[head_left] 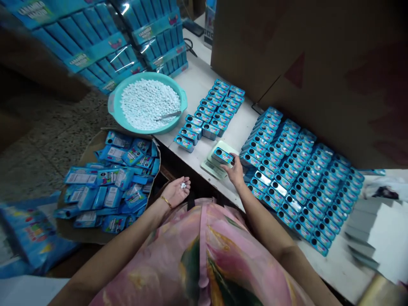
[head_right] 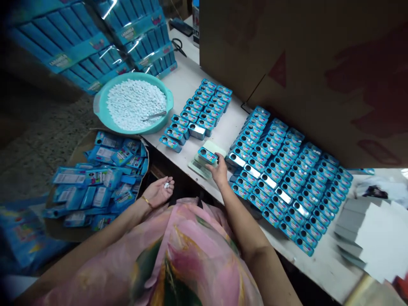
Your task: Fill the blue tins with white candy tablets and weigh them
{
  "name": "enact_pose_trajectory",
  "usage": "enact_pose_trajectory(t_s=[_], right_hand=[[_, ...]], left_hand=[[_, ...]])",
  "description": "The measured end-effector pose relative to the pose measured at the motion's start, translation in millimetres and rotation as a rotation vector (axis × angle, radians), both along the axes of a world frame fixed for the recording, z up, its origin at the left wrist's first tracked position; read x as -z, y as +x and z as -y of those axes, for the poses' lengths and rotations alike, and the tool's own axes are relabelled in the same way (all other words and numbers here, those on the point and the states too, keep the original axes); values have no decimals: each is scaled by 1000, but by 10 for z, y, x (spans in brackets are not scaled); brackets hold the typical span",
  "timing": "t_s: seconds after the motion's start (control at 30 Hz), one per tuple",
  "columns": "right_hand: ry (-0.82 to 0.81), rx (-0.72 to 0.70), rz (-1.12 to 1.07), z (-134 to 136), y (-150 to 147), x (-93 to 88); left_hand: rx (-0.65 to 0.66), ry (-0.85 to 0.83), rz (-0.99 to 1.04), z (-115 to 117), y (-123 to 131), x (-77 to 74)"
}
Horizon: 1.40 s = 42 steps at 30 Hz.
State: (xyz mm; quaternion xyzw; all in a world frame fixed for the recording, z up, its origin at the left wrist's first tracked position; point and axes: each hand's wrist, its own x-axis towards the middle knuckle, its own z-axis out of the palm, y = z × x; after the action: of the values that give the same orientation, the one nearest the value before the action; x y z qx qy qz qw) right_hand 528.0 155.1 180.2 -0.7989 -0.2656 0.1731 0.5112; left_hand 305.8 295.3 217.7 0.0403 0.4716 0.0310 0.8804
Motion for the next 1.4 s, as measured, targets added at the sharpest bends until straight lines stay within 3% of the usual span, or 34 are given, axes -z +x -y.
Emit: enact_pose_trajectory(t_s=[0.17,0.27,0.37,0.57,0.67,0.8,1.07,1.4], right_hand=[[-41,65,78,-57,-45,93],[-70,80,111,-73,-72,31],[-121,40,249,-69,-135,-218],[-387,-220,626,-137,-333,-987],[-540,-333,756,-181,-343,-1150],[-632,-389,814,-182,-271,-1180],[-629,-440,811,-119,-179,-1146],[-512,-409,734,-40,-142,-1023]], left_hand=[[54,-6,25,-342,25,14],[82,-21,70,-470,66,45],[92,-24,119,-525,192,81],[105,-25,196,-465,751,28],[73,2,201,-410,1000,-28],[67,24,185,-336,1159,-33],[33,35,164,-272,1210,27],[32,35,147,-224,1230,69]])
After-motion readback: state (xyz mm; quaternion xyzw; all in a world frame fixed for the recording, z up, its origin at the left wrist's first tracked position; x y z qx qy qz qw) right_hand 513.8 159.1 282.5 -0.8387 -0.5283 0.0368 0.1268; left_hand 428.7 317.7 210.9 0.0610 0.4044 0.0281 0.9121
